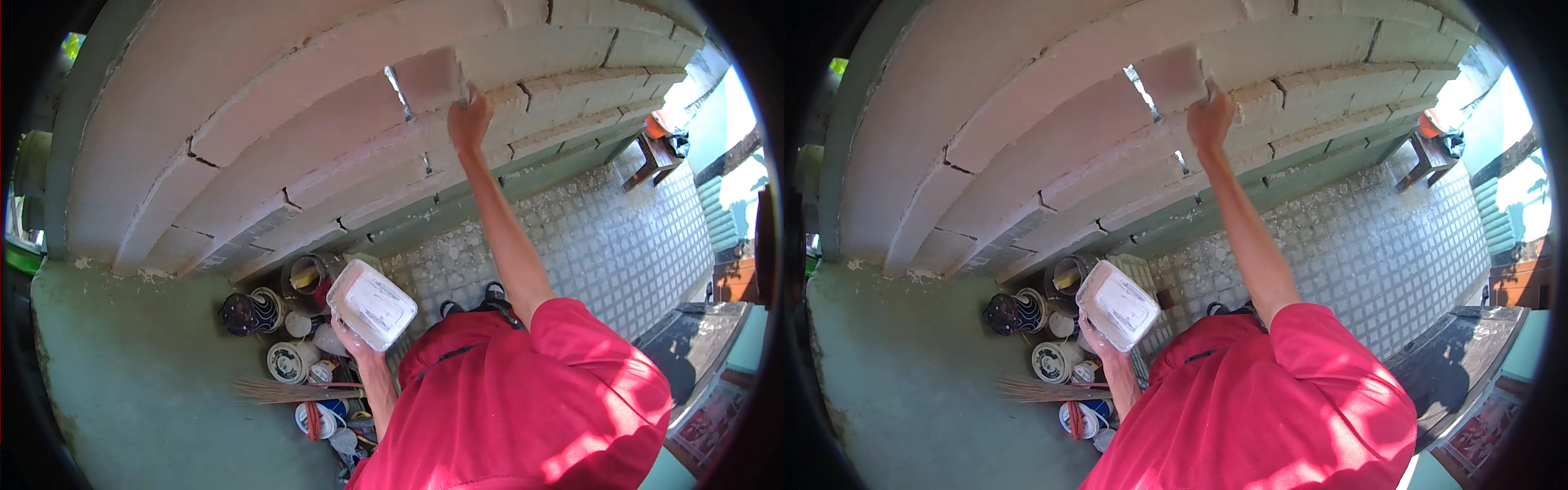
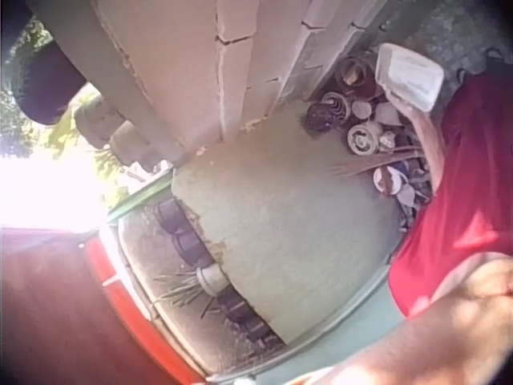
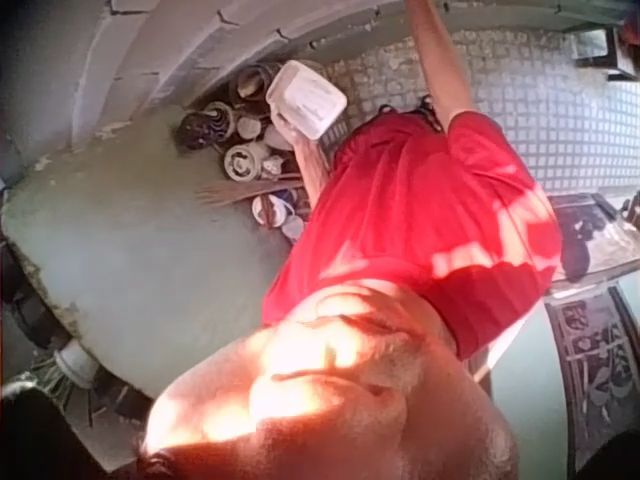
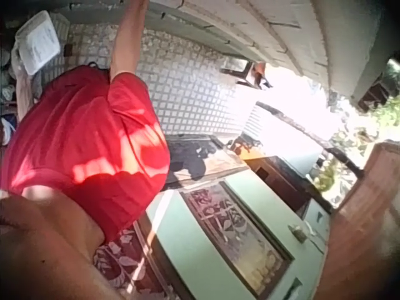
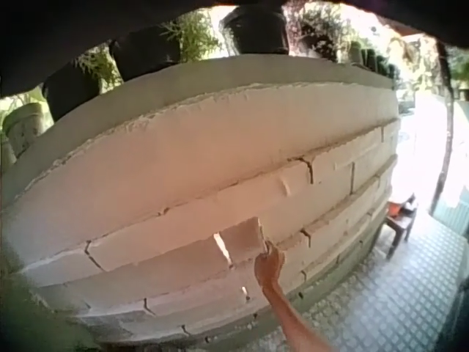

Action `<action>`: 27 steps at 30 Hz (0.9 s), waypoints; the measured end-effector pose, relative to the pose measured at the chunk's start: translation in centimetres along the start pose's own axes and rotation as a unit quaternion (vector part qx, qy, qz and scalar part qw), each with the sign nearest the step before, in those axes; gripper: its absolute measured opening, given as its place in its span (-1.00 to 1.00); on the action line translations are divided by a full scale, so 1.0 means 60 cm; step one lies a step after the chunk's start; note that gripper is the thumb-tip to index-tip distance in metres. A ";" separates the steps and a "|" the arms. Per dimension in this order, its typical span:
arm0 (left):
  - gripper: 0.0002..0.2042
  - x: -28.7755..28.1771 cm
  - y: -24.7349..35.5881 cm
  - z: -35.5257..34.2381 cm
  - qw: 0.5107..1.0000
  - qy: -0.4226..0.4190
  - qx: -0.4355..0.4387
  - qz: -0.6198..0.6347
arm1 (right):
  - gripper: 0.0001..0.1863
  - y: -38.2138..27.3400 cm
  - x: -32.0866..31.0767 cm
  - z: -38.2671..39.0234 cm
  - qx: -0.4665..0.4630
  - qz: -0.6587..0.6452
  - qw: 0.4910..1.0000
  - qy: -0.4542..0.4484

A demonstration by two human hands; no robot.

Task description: Applying plaster or cement mixture to the cracks and gaps in a brick wall using hands and a small container.

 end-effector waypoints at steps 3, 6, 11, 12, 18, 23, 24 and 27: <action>-0.52 -0.008 -0.003 0.005 1.000 0.002 0.015 -0.022 | -0.59 0.011 0.020 0.002 0.008 -0.003 1.000 -0.019; -0.52 -0.028 -0.013 -0.001 1.000 -0.005 0.005 -0.002 | -0.61 0.017 0.050 0.045 0.001 0.028 0.996 -0.084; -0.51 -0.018 -0.004 -0.011 1.000 0.000 0.001 0.005 | -0.60 0.038 0.022 0.033 -0.047 0.002 0.996 -0.070; -0.51 -0.015 -0.002 -0.009 1.000 0.001 0.003 0.007 | -0.63 0.058 0.008 0.013 0.050 0.001 0.997 -0.053; -0.52 -0.025 0.001 -0.001 1.000 0.014 0.006 -0.005 | -0.73 0.007 0.002 -0.059 0.018 -0.005 1.000 0.022; -0.53 -0.016 -0.008 -0.013 1.000 -0.005 -0.004 -0.026 | -0.70 -0.050 0.070 0.032 -0.034 -0.049 0.993 -0.101; -0.53 -0.007 -0.007 -0.014 0.999 -0.010 -0.007 -0.030 | -0.67 -0.046 0.079 0.045 -0.046 -0.078 0.986 -0.140; -0.55 0.014 0.000 -0.016 1.000 -0.006 -0.020 -0.021 | -0.64 -0.026 0.060 0.058 -0.085 -0.078 0.984 -0.136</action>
Point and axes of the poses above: each hand's wrist, its own z-axis away from the middle knuckle, its own x-axis out of the palm, y = z × x, the point moved 6 cm from there along -z, towards the middle knuckle, and after that the axes turned 13 degrees about -z, right-handed, at the moved point
